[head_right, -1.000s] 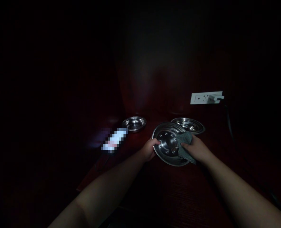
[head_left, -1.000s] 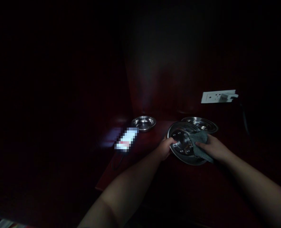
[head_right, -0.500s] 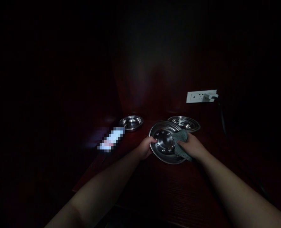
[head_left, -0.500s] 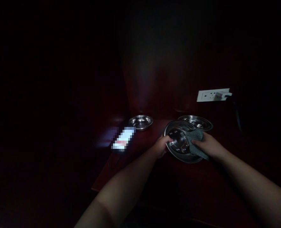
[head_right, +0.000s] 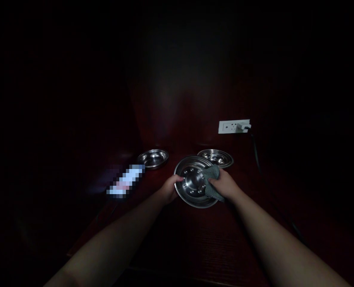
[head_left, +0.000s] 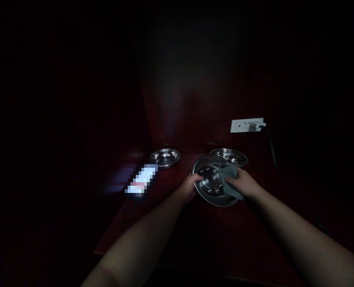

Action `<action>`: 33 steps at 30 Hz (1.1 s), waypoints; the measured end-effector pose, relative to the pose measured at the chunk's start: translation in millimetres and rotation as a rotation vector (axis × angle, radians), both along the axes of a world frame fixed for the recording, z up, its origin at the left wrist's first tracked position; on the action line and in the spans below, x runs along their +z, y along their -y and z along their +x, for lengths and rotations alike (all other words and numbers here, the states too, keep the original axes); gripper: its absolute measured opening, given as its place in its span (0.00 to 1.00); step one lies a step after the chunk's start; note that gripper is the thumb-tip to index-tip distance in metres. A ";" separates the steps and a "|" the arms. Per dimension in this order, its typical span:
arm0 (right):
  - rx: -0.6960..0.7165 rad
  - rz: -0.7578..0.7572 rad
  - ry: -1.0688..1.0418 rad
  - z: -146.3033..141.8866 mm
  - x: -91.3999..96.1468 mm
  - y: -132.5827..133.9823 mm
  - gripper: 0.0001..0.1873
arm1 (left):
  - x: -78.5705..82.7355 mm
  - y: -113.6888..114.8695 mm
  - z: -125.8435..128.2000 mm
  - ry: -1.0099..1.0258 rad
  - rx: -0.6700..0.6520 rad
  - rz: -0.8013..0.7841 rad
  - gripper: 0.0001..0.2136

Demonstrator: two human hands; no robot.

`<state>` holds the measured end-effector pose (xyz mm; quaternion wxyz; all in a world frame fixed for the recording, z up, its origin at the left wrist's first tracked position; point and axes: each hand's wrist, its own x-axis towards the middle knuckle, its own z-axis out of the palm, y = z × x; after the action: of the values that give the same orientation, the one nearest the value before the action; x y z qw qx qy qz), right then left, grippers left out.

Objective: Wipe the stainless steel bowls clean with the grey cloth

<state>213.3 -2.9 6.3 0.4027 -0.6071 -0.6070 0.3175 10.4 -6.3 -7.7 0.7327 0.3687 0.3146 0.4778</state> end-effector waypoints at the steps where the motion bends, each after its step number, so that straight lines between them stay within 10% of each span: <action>1: -0.003 0.006 -0.020 -0.5 0.2 0.4 0.18 | 0.5 0.6 0.6 0.018 0.010 0.013 0.22; 10: -0.095 0.043 -0.312 -2.6 -9.3 -4.7 0.15 | 9.6 8.0 5.0 0.128 -0.020 0.149 0.36; 33: -0.029 0.051 -0.125 -2.0 -5.9 -1.8 0.15 | 7.8 6.4 0.9 0.014 0.005 -0.004 0.20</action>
<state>211.3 -1.1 0.5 0.4597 -0.5843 -0.5797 0.3336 11.3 -12.7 0.0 0.7345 0.3630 0.3112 0.4815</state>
